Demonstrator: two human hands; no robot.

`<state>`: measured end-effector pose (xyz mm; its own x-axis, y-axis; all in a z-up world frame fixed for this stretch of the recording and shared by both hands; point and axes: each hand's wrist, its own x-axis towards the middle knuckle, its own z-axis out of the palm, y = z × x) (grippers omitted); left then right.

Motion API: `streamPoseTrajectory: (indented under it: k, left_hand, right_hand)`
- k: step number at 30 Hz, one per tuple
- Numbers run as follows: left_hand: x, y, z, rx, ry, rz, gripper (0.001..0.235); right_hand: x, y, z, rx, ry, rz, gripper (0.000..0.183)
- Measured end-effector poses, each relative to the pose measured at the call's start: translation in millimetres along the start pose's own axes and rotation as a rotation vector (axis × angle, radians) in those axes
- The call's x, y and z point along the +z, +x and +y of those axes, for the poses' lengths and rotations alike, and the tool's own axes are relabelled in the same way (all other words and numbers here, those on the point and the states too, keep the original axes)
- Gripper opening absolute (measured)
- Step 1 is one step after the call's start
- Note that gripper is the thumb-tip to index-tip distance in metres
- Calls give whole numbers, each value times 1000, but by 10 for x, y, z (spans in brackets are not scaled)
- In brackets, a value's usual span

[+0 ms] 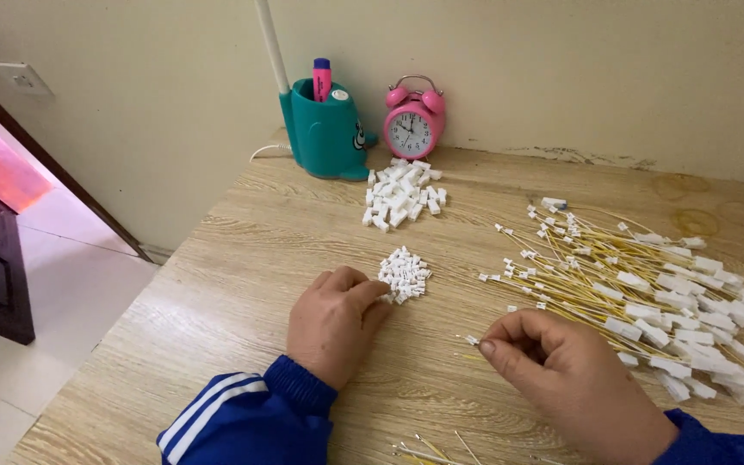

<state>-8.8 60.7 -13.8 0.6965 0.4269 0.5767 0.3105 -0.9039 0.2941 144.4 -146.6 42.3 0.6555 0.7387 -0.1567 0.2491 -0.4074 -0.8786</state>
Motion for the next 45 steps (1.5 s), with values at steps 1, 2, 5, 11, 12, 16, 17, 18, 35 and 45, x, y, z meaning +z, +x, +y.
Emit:
streamPoseTrajectory:
  k: [1,2,5,11,12,16,17,18,35,45]
  left_hand:
    - [20,2,-1,0,-1,0,13]
    - [40,4,-1,7,14,9,13]
    - [73,8,19,21,29,35,12]
    - [109,3,44,-4,0,26,14]
    - [119,0,44,-16,-9,5,14]
    - [-22,27,148,1,-95,22,11]
    - [-94,44,216,-73,-233,21,8]
    - [-164,59,284,-147,-370,19,6]
    - [-85,-9,386,-564,-857,-129,13]
    - [-92,-165,701,-898,-1844,-301,14]
  right_hand:
    - [-5,-2,-6,0,-1,1,10]
    - [-10,-4,-12,-11,-52,-5,11]
    - [-3,3,9,-28,-92,-10,11]
    - [20,4,25,-28,-56,6,10]
    - [18,0,14,-25,-52,-3,10]
    - [-12,-24,16,-49,-55,10,11]
    - [-25,-13,58,-128,-35,1,9]
    - [-38,-2,102,-207,-14,-8,9]
    - [-103,-115,-34,-229,31,22,6]
    - [-154,-244,-199,-477,-108,30,2]
